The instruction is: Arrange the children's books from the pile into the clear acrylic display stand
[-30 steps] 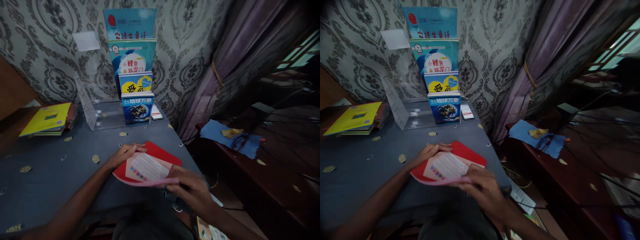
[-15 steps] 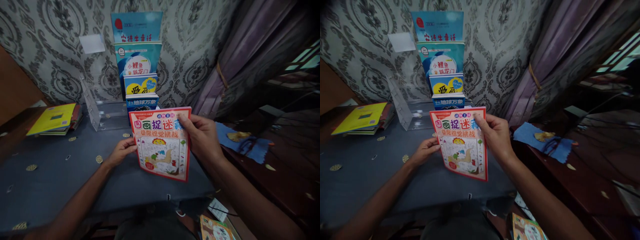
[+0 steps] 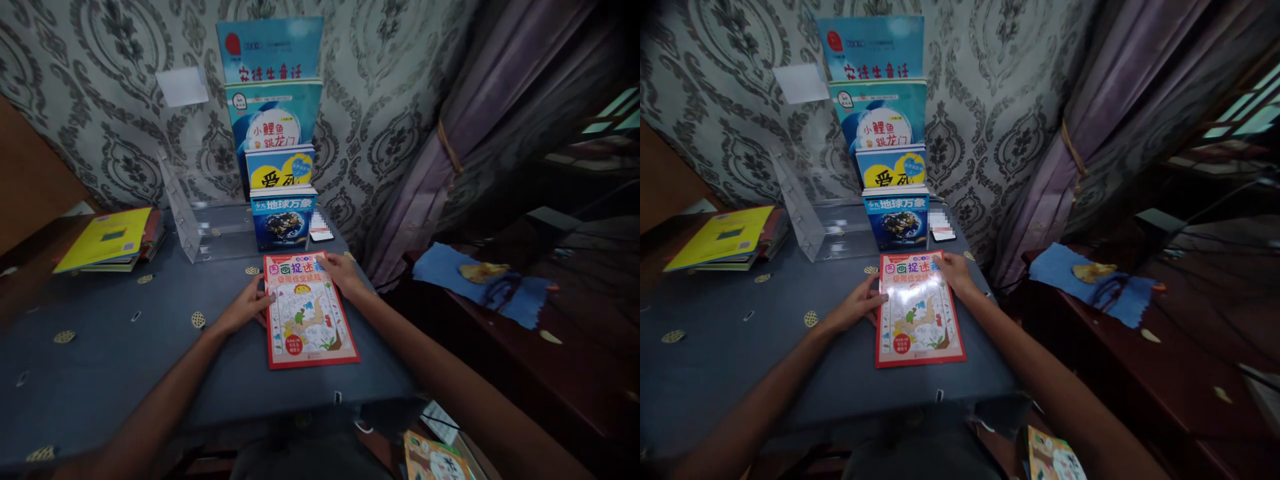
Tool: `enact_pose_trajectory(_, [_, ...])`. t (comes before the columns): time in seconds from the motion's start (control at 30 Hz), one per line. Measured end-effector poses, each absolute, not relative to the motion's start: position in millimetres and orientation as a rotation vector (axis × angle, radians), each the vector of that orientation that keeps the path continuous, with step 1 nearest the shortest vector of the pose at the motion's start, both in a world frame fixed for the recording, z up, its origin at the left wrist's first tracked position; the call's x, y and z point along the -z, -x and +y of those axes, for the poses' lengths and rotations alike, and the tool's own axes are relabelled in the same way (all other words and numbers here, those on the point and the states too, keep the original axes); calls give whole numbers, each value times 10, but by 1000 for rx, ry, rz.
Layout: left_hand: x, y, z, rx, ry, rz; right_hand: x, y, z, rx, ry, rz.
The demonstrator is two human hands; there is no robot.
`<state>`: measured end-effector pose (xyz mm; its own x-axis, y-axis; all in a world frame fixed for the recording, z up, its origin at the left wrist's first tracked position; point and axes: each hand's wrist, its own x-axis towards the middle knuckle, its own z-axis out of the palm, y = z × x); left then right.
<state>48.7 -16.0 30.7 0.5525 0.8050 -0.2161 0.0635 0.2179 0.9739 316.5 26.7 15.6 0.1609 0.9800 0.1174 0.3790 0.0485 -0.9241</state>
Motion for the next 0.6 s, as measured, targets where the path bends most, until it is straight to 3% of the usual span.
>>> enact_pose_trajectory(0.33, [-363, -387, -93, -513, -1558, 1228, -98, -3219, 444, -638, 1529, -1520])
enact_pose_trajectory(0.6, [-273, -425, 64, -822, -2389, 1369, -130, -3236, 449, -510, 1576, -1702])
